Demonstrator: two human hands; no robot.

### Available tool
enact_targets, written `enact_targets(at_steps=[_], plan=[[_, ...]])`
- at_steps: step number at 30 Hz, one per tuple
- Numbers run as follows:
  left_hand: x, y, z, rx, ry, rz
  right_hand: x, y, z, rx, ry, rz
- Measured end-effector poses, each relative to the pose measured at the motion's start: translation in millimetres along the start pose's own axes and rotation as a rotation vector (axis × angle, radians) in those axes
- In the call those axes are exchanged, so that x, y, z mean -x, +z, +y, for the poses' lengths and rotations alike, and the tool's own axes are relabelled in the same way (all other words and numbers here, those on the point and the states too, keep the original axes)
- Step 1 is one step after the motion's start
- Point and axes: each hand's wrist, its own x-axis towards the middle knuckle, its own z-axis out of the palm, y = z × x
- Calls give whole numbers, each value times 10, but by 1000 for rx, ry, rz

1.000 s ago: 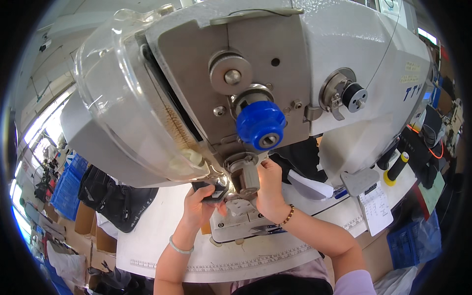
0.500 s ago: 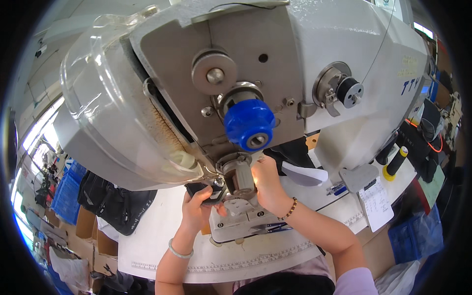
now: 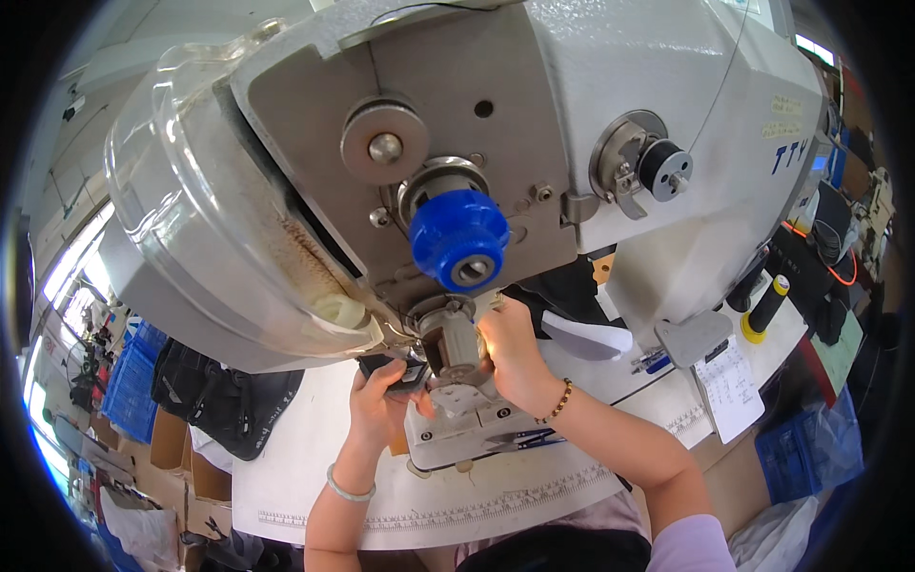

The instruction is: The person sews the upper components of a black boot using an industrial sewing machine, joining the material with thread.

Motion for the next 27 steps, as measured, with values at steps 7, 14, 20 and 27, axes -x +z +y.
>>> enact_targets(at_steps=[7, 14, 20, 27], plan=[[-8, -31, -69, 25, -12, 65, -2, -37, -5, 9, 28, -4], [13, 24, -18, 27, 6, 51, 15, -19, -54, -30, 30, -39], [18, 49, -32, 27, 16, 74, -28, -44, -13, -49, -15, -75], [-67, -99, 97, 301, -156, -30, -16, -32, -127, 9, -11, -153]])
